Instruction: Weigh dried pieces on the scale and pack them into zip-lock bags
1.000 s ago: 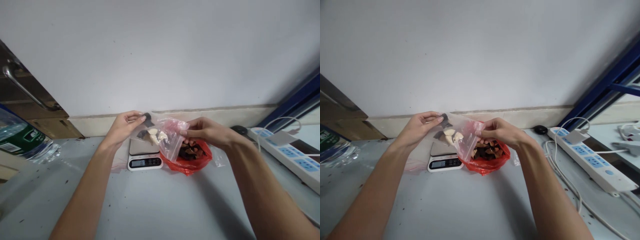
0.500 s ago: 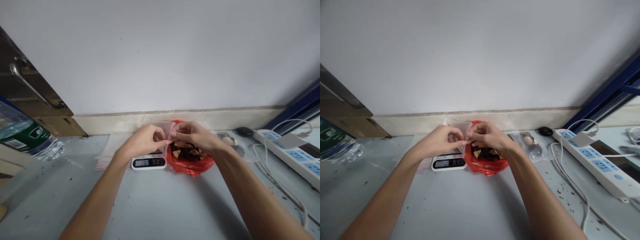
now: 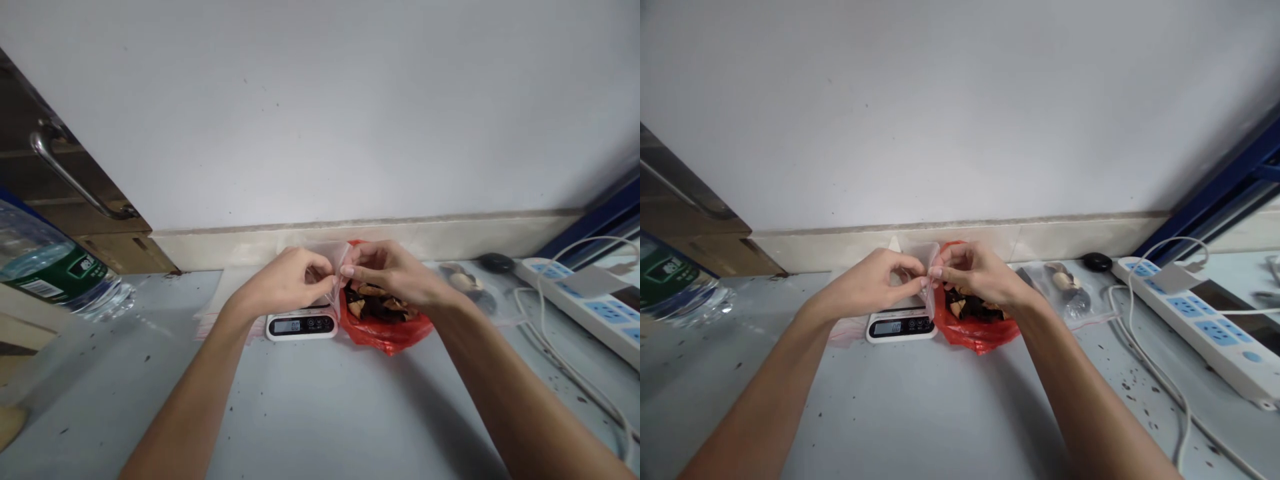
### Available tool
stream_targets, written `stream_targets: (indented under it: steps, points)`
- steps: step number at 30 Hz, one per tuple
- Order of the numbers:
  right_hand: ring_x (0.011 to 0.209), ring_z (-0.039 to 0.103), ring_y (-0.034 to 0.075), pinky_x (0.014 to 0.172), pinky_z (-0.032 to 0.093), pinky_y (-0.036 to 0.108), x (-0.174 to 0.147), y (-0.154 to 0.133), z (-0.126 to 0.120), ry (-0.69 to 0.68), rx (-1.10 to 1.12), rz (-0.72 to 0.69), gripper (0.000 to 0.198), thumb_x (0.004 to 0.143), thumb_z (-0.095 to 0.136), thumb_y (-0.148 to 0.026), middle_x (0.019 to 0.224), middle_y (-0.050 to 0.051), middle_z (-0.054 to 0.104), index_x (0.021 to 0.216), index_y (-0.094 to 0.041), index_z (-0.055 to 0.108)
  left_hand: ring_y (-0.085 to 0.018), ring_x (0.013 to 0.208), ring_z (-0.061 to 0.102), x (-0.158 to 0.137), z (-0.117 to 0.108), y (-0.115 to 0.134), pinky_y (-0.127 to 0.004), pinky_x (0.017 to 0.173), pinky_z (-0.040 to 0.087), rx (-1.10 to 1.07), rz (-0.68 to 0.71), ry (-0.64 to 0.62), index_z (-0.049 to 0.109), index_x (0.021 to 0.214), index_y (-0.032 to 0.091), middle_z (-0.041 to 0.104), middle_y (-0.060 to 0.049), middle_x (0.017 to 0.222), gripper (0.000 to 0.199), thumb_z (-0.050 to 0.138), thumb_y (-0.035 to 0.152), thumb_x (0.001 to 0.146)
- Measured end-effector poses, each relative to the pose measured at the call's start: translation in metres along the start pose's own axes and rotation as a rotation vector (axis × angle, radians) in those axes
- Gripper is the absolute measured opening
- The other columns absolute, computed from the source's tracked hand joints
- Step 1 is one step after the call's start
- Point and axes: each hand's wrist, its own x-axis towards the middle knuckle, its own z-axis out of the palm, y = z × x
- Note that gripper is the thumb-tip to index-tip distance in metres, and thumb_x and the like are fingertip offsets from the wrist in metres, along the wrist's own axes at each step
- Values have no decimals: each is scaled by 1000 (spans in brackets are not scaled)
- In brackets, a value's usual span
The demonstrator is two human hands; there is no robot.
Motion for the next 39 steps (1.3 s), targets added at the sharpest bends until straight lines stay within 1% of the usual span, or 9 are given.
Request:
stream_targets:
  steps: [5, 11, 17, 23, 28, 30, 32, 35, 39]
  points:
    - [65, 57, 12, 61, 44, 26, -1, -1, 0, 31, -62, 33, 36, 64, 90, -46, 69, 0, 67, 68, -17, 69, -11, 48, 30, -1, 7, 6, -29, 46, 21, 121, -54, 69, 39, 54, 21, 36, 5, 50, 32, 54, 26, 82]
    - [60, 52, 11, 57, 40, 26, -5, -4, 1, 95, -108, 46, 37, 65, 88, -48, 64, 0, 64, 66, -17, 67, -12, 56, 42, -4, 4, 5, -27, 52, 30, 134, 40, 99, 57, 61, 20, 55, 2, 60, 28, 53, 32, 86]
    - [62, 52, 12, 59, 41, 26, -5, -7, 4, 57, -131, 37, 34, 67, 86, -44, 66, 0, 63, 67, -17, 66, -9, 49, 28, -5, 2, 5, -27, 46, 22, 129, -2, 65, 47, 55, 19, 37, 5, 52, 31, 52, 27, 84]
    - [58, 46, 11, 54, 35, 26, -8, -18, 5, 30, -297, 92, 19, 71, 71, -32, 60, -2, 55, 63, -18, 62, -9, 51, 31, -4, -2, 5, -27, 48, 23, 191, 35, 101, 62, 57, 18, 44, 6, 52, 20, 54, 18, 76]
    - [49, 36, 10, 50, 26, 29, -6, -21, 10, 315, -565, 266, 33, 74, 66, -29, 50, -4, 45, 50, -21, 45, -11, 54, 43, -7, -11, 4, -27, 54, 30, 287, -6, 316, 59, 53, 19, 52, 4, 52, 22, 56, 20, 75]
    - [54, 41, 13, 53, 30, 29, -5, -20, 16, 512, -685, 188, 32, 71, 68, -23, 54, -3, 48, 53, -23, 43, -13, 58, 49, -7, -11, 5, -27, 57, 33, 321, -26, 352, 61, 57, 20, 59, 2, 57, 18, 56, 22, 75]
    - [64, 50, 17, 59, 37, 30, -4, -16, 22, 646, -744, -19, 24, 69, 65, -15, 64, -1, 53, 58, -24, 45, -14, 58, 52, -6, -6, 8, -28, 58, 34, 361, -26, 354, 61, 61, 20, 62, 1, 59, 17, 56, 24, 77]
    - [80, 59, 21, 69, 45, 31, -5, -11, 30, 551, -728, -172, 11, 74, 62, -15, 82, 5, 61, 66, -23, 60, -14, 57, 50, -4, 5, 13, -29, 58, 33, 394, 27, 400, 56, 61, 20, 62, 1, 60, 21, 53, 23, 82]
    - [84, 61, 22, 74, 48, 33, -8, -8, 26, 354, -768, -26, 4, 77, 69, -25, 93, 7, 66, 79, -22, 71, -13, 60, 52, -3, 15, 17, -27, 60, 38, 302, 176, 487, 54, 66, 20, 62, 1, 65, 21, 49, 18, 86]
